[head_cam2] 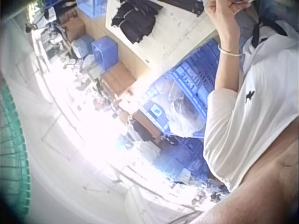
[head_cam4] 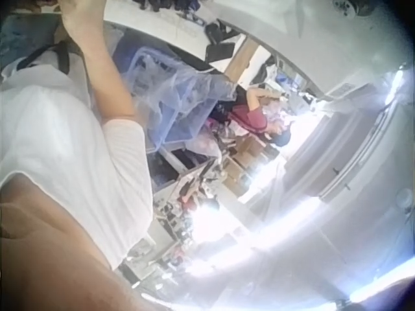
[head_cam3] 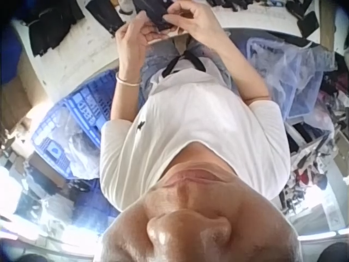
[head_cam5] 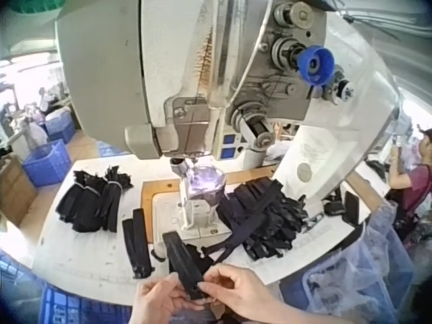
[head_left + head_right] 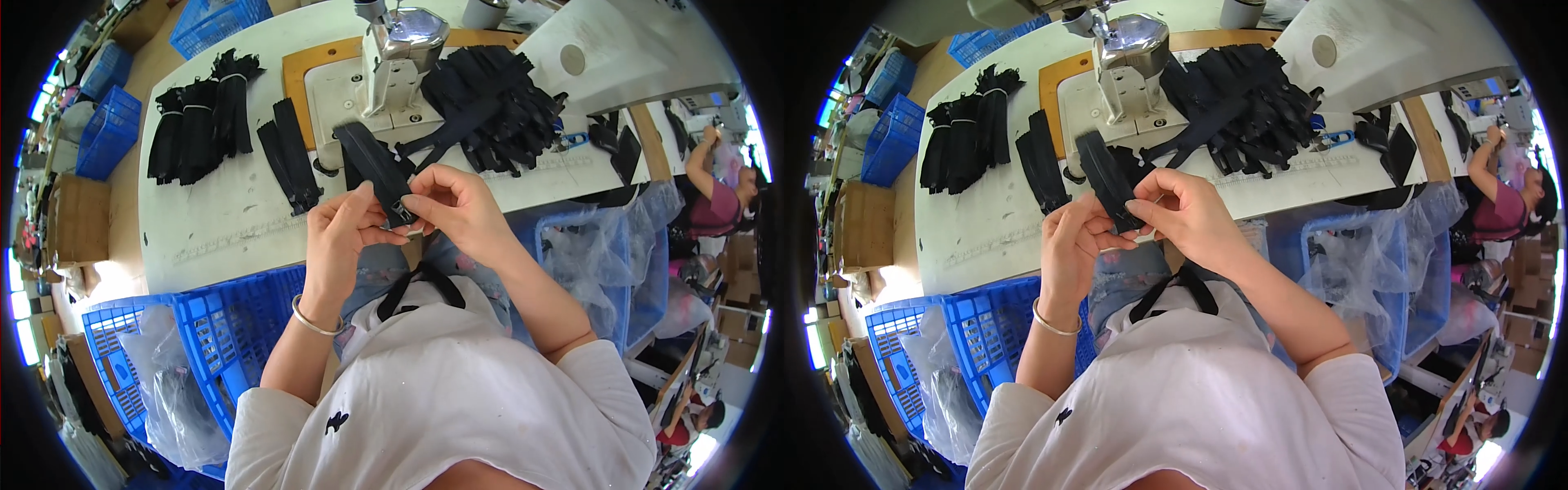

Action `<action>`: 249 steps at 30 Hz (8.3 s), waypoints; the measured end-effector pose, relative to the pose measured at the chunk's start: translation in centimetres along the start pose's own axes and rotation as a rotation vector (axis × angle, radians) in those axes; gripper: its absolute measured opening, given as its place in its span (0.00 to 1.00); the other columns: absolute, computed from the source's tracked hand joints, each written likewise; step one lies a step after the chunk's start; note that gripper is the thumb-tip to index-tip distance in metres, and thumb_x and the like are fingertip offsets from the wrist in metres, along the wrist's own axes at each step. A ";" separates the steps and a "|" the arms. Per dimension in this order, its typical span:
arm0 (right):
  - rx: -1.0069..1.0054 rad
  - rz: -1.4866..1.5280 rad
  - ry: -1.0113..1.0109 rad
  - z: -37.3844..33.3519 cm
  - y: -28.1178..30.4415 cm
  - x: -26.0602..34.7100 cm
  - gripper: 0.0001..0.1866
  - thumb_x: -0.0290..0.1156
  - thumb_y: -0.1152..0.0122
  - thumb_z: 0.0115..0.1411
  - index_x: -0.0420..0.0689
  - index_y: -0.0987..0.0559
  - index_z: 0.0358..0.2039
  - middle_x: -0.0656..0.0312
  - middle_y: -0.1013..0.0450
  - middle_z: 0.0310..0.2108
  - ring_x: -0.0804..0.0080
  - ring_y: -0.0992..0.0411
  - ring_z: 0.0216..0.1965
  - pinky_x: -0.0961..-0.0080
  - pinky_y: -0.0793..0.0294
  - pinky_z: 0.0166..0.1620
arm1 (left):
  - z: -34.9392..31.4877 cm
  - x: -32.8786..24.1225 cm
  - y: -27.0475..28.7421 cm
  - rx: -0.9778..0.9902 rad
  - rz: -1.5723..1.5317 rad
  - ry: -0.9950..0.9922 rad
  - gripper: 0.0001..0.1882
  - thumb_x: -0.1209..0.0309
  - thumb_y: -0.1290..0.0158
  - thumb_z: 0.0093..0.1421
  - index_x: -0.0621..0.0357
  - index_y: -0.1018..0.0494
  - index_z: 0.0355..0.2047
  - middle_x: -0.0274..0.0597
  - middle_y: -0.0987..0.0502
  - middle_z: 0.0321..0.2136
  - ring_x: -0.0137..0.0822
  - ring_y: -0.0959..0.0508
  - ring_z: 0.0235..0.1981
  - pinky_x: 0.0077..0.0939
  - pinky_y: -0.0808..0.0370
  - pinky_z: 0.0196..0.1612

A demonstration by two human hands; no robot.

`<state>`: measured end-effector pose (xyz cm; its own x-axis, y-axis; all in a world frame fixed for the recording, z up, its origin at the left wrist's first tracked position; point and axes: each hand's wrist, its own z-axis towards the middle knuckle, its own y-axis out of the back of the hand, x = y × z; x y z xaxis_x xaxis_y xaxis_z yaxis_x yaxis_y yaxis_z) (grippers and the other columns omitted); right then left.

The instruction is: Sorting and inspecting black zippers for shoe manufacturing at a workstation.

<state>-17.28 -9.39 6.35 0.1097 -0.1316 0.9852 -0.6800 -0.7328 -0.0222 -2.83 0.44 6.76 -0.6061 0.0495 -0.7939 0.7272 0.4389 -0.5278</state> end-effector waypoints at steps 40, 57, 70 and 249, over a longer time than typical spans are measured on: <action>0.213 0.067 -0.095 2.8 3.0 1.7 0.10 0.30 0.38 0.57 0.34 0.20 0.30 0.60 0.23 0.24 0.80 0.25 0.23 0.85 0.26 0.28 | 2.8 -0.9 -1.5 -0.078 0.444 -0.160 0.08 0.73 0.43 0.58 0.69 0.24 0.29 0.36 0.24 0.20 0.22 0.27 0.18 0.15 0.26 0.22; -0.104 -0.145 0.181 2.1 1.0 4.6 0.06 0.25 0.39 0.57 0.34 0.22 0.29 0.63 0.25 0.24 0.81 0.25 0.25 0.87 0.30 0.26 | 6.9 -6.0 -2.2 0.101 0.192 -0.164 0.10 0.69 0.44 0.60 0.65 0.24 0.27 0.38 0.22 0.22 0.24 0.25 0.17 0.15 0.30 0.20; -0.164 0.059 0.232 3.3 0.4 5.3 0.07 0.26 0.40 0.58 0.35 0.22 0.29 0.64 0.25 0.21 0.84 0.27 0.24 0.86 0.29 0.27 | 9.4 -7.6 -3.7 0.097 0.232 -0.192 0.09 0.69 0.43 0.58 0.61 0.24 0.24 0.34 0.24 0.18 0.20 0.29 0.15 0.13 0.35 0.17; 0.142 0.077 -0.204 2.4 1.7 0.2 0.09 0.29 0.39 0.58 0.36 0.22 0.34 0.61 0.24 0.23 0.80 0.26 0.23 0.85 0.26 0.29 | 2.8 0.5 0.9 -0.109 0.352 -0.090 0.14 0.71 0.40 0.56 0.64 0.29 0.16 0.36 0.29 0.14 0.22 0.30 0.14 0.19 0.25 0.18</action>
<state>-16.63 -12.28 6.08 0.2158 -0.3120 0.9253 -0.5853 -0.7998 -0.1332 -1.57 -1.63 5.10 -0.2911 0.1371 -0.9468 0.8444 0.5020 -0.1869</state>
